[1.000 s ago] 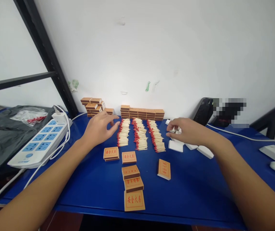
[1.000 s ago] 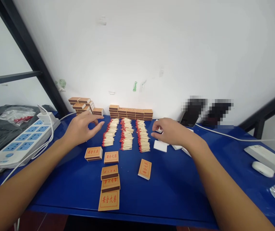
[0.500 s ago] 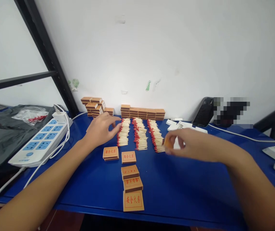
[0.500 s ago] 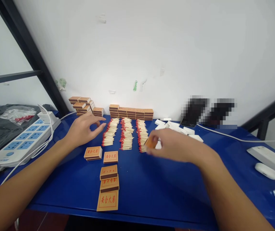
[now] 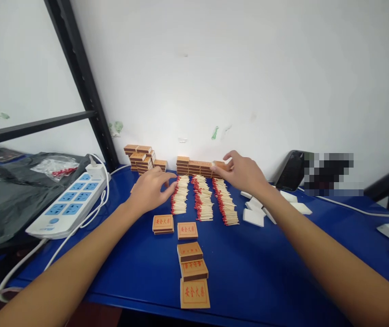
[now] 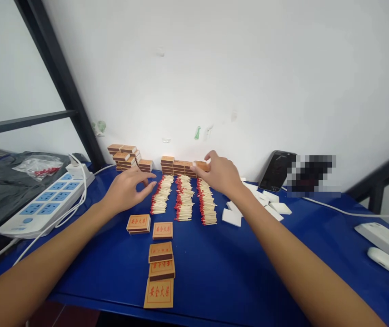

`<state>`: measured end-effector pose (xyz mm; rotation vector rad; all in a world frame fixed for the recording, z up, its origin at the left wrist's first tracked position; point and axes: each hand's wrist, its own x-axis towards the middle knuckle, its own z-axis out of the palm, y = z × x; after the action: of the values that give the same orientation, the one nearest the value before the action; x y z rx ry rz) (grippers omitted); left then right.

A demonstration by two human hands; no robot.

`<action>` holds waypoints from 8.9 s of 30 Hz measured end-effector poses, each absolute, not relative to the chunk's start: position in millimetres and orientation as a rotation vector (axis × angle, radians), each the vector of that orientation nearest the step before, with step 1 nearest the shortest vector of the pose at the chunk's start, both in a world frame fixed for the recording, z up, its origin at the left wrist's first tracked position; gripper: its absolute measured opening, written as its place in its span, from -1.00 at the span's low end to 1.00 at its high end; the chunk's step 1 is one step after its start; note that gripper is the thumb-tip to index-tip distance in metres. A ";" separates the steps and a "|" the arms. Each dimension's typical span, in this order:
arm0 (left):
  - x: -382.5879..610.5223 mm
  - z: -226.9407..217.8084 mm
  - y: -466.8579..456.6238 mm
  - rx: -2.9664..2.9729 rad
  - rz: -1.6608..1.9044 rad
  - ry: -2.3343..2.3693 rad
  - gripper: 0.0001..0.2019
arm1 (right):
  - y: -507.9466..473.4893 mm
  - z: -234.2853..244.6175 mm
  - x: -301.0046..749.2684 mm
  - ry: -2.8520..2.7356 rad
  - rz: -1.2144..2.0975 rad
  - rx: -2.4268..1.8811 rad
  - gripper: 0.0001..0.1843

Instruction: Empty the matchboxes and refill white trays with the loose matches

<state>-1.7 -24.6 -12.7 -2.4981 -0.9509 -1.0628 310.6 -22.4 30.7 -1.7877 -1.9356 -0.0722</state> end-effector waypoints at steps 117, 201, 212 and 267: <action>16.0 -24.7 -39.1 -2.600 -1.220 -0.793 -0.71 | 43.1 -19.8 283.8 -1.262 0.340 -1.623 -0.77; 3.4 -3.7 -33.9 -2.362 -1.407 -1.023 -0.67 | -42.3 30.3 360.1 -1.354 0.291 -1.722 -0.67; 4.0 -2.5 -33.1 -2.354 -1.388 -0.973 -0.72 | -62.8 36.7 467.4 -1.630 -0.096 -2.292 -0.76; 13.5 -8.9 -43.1 -3.032 -1.080 -1.009 -0.66 | -89.1 -12.0 282.2 -2.144 0.262 -1.155 -0.59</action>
<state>13.5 -43.1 -8.9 -3.0318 -1.0087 -1.0799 282.2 -89.1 -12.0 -1.1552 -2.1438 0.2620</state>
